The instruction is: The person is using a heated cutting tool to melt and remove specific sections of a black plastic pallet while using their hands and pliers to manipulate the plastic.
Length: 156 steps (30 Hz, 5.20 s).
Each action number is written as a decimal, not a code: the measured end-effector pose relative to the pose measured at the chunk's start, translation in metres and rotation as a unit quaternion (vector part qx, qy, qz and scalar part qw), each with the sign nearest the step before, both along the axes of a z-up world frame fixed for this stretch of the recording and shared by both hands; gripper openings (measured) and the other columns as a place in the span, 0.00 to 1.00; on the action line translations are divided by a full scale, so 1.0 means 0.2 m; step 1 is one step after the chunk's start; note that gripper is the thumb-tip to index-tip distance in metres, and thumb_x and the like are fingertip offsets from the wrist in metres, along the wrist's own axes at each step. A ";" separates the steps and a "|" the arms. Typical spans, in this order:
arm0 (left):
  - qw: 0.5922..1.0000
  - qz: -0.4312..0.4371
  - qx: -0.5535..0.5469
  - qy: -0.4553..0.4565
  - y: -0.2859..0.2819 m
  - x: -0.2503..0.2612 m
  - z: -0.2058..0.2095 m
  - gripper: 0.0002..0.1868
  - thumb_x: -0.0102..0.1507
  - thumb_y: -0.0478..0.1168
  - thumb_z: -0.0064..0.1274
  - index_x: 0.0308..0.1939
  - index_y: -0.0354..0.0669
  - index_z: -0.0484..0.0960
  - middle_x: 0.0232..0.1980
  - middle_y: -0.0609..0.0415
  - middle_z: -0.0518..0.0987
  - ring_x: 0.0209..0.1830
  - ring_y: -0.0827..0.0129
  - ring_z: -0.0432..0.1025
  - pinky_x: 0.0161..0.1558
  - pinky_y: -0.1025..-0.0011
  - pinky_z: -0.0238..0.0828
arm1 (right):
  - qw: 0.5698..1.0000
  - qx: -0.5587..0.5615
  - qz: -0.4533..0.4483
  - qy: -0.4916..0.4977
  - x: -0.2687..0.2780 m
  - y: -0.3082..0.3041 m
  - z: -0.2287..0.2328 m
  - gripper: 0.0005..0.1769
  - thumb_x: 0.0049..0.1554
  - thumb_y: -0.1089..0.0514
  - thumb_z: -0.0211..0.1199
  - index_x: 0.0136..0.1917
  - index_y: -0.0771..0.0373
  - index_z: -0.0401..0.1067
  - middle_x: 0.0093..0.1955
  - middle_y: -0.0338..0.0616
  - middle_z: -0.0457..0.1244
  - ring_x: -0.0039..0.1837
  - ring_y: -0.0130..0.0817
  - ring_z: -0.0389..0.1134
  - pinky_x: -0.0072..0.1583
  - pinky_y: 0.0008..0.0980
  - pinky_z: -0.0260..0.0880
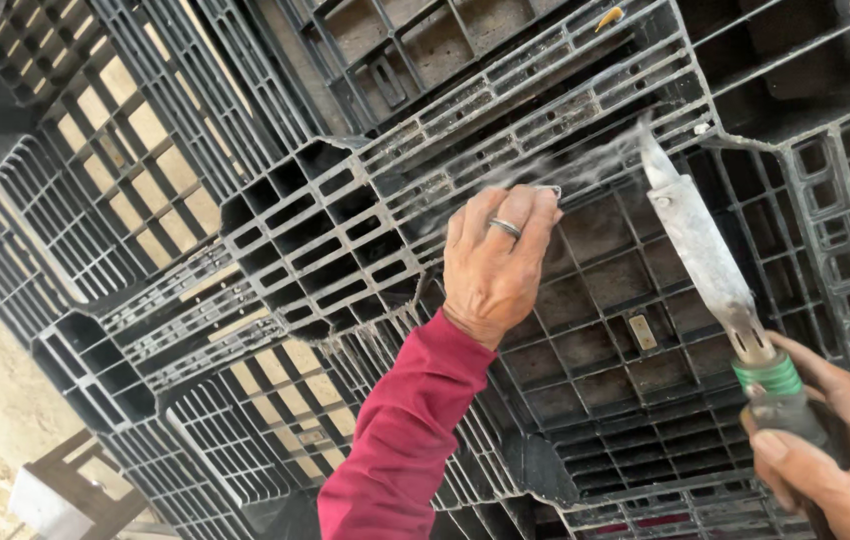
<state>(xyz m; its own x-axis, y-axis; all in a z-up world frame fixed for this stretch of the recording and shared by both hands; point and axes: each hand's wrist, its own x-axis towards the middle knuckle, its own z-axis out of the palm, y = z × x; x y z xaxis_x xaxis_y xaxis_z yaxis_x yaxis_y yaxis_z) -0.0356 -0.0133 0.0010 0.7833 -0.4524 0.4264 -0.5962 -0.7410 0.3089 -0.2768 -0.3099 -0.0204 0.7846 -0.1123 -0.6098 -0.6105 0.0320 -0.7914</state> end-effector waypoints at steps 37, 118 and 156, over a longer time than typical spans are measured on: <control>0.480 0.236 -0.802 0.264 -0.09 -0.32 -0.41 0.09 0.72 0.31 0.54 0.54 0.29 0.82 0.50 0.54 0.82 0.48 0.75 0.72 0.53 0.77 0.65 | 0.681 0.683 -0.168 0.206 0.02 0.16 0.13 0.40 0.69 0.40 0.54 0.77 0.69 0.41 0.35 0.40 0.55 0.29 0.24 0.56 0.35 0.26 0.64; 0.396 0.165 -0.829 0.360 -0.01 -0.30 -0.29 0.08 0.70 0.33 0.57 0.53 0.40 0.82 0.48 0.54 0.83 0.47 0.71 0.77 0.53 0.70 0.72 | 0.921 -0.211 0.315 -0.093 0.35 -0.68 -0.28 0.47 0.48 0.66 0.59 0.81 0.56 0.57 0.58 0.47 0.70 0.51 0.31 0.77 0.53 0.28 0.74; 0.993 0.100 -0.046 0.038 -0.09 -0.11 0.02 0.18 0.66 0.31 0.53 0.61 0.35 0.78 0.50 0.50 0.77 0.48 0.55 0.71 0.49 0.61 0.66 | 0.990 -0.060 0.117 0.060 0.21 -0.49 -0.01 0.37 0.56 0.67 0.61 0.79 0.62 0.62 0.41 0.49 0.65 0.30 0.31 0.63 0.28 0.31 0.65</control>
<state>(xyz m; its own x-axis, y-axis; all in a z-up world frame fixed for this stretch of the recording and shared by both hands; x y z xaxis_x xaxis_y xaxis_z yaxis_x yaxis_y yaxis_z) -0.0576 -0.0304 0.0057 0.8850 -0.2452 0.3957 -0.4117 -0.8090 0.4195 -0.2357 -0.4079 -0.0229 0.7206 -0.0127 -0.6932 -0.6797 -0.2106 -0.7026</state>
